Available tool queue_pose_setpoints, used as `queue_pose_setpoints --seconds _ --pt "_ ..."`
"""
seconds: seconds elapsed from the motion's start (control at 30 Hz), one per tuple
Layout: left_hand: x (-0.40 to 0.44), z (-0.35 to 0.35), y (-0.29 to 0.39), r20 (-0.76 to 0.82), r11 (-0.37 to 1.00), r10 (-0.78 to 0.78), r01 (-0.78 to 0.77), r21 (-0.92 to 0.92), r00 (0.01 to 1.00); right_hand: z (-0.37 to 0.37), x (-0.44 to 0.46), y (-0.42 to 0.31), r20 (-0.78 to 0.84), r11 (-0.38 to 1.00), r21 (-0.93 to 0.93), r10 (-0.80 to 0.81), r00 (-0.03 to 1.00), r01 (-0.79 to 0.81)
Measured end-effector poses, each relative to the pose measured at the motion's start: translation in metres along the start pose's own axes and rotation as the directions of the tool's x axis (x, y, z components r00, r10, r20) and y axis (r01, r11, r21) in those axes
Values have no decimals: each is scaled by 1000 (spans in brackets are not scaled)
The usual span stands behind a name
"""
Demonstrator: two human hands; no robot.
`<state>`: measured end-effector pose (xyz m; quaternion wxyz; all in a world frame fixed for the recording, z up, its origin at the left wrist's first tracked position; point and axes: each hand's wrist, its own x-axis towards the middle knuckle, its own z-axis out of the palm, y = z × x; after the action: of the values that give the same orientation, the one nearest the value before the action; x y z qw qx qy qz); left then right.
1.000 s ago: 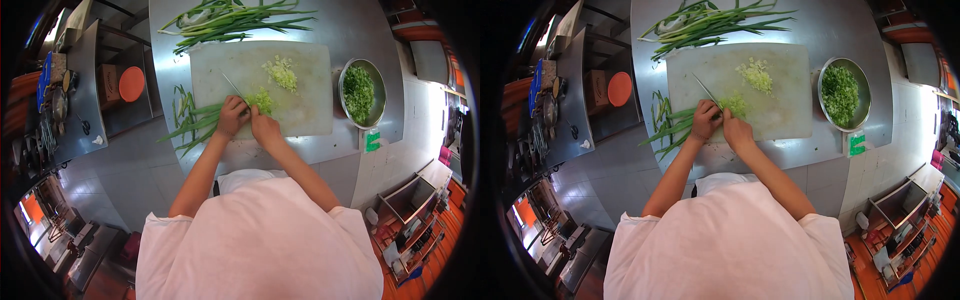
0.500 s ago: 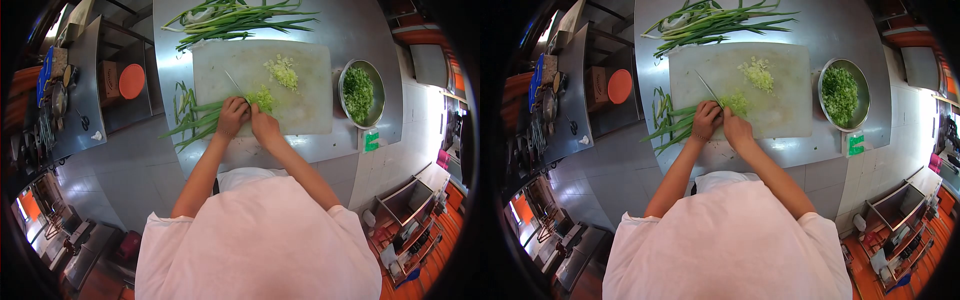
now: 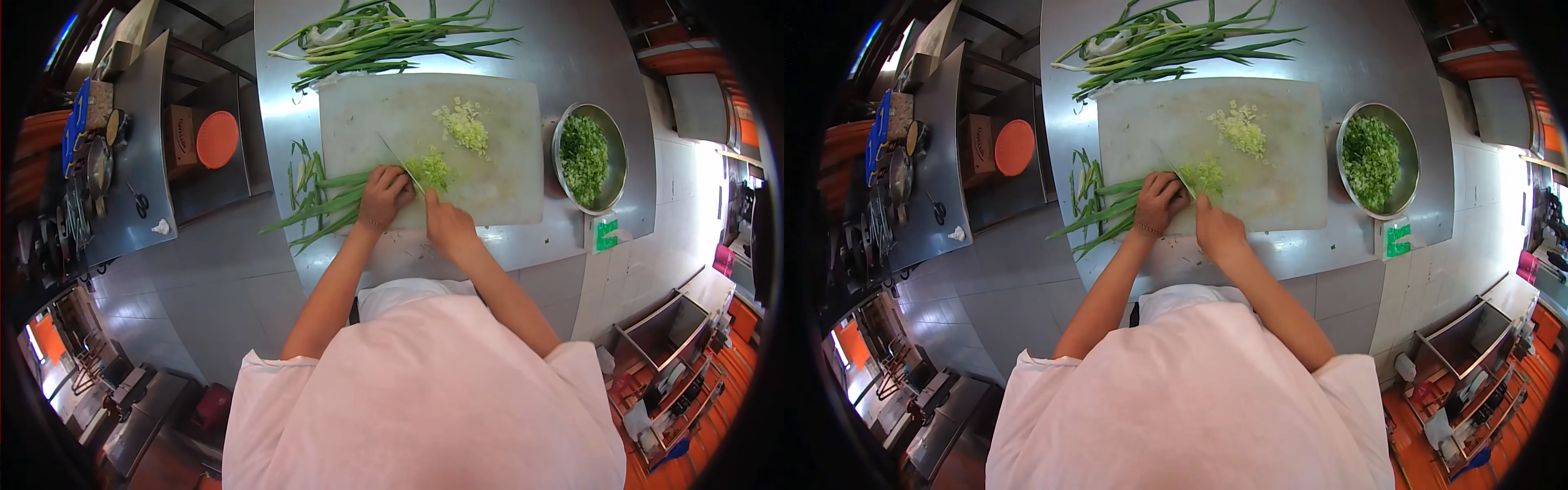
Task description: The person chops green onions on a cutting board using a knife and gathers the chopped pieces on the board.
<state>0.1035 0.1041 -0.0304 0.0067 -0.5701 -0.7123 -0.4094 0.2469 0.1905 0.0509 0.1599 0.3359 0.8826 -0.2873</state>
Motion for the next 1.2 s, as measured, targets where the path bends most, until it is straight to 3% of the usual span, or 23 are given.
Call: queue_pose_setpoints --seconds 0.2,0.37,0.57,0.67,0.77,0.97,1.2 --pt "-2 -3 -1 37 999 -18 20 -31 999 22 33 -2 -5 1000 9 -9 1000 9" --pt "1 0 -1 4 1000 -21 21 -9 1000 11 -14 6 50 1000 10 0 999 -1" --pt "-5 -6 -1 40 999 -34 34 -10 999 9 22 -7 -32 999 39 -11 999 12" --pt "-6 -1 1 34 999 -42 42 -12 999 -7 -16 -6 56 1000 -15 13 998 -12" --pt "-5 -3 -1 44 999 -39 40 -28 998 22 16 -4 -14 998 36 52 999 -51" --pt "-4 -1 -1 21 999 -24 24 -22 1000 -7 -8 -5 70 1000 -16 24 997 -23" --pt "-3 -5 0 31 999 -42 43 -33 999 19 29 -6 21 1000 10 1 1000 -1"
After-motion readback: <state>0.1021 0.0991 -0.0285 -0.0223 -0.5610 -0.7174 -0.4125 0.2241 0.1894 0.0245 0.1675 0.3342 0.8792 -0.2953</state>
